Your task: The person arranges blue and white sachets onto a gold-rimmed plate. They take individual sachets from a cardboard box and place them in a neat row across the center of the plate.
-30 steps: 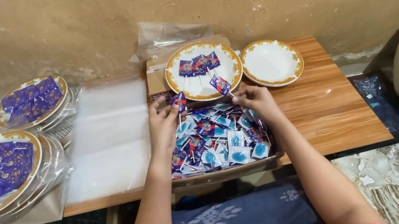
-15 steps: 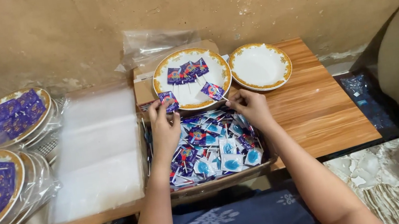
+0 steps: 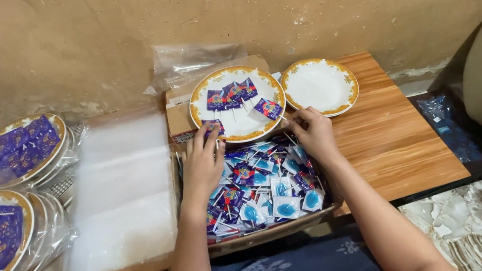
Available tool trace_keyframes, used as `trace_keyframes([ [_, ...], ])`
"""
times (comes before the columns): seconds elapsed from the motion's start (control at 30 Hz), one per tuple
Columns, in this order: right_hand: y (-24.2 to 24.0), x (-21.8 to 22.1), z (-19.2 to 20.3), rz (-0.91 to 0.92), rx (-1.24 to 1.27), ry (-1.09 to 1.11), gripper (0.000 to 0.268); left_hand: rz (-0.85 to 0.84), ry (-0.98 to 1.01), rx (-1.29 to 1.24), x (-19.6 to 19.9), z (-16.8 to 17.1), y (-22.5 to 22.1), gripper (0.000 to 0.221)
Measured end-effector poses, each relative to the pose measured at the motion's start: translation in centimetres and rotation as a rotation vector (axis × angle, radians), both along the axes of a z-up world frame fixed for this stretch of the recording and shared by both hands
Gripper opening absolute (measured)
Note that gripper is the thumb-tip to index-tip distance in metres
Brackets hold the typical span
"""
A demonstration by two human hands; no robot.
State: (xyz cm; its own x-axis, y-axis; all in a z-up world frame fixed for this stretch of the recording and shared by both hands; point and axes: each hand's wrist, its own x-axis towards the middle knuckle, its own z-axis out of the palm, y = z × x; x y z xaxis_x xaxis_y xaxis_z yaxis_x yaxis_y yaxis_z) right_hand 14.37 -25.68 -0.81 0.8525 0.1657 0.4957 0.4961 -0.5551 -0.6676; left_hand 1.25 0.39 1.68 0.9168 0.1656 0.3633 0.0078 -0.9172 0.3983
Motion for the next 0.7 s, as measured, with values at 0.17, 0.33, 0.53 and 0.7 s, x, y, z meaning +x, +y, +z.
trace_keyframes([
  [0.17, -0.2, 1.8, -0.6, -0.034, 0.026, 0.037, 0.013, -0.082, -0.291, -0.011, 0.6, -1.4, 1.7, 0.038],
  [0.33, -0.3, 3.7, 0.7, -0.037, 0.059, 0.081, 0.012, -0.089, -0.534, -0.057, 1.4, -2.6, 2.7, 0.021],
  [0.53, 0.8, 6.5, 3.2, 0.014, -0.217, -0.003, 0.015, -0.052, -0.749, -0.1, 2.0, -2.1, 2.1, 0.011],
  [0.7, 2.7, 9.8, 2.5, 0.029, -0.328, -0.069, 0.014, 0.016, -0.815, -0.098, 2.8, -1.6, 0.8, 0.01],
])
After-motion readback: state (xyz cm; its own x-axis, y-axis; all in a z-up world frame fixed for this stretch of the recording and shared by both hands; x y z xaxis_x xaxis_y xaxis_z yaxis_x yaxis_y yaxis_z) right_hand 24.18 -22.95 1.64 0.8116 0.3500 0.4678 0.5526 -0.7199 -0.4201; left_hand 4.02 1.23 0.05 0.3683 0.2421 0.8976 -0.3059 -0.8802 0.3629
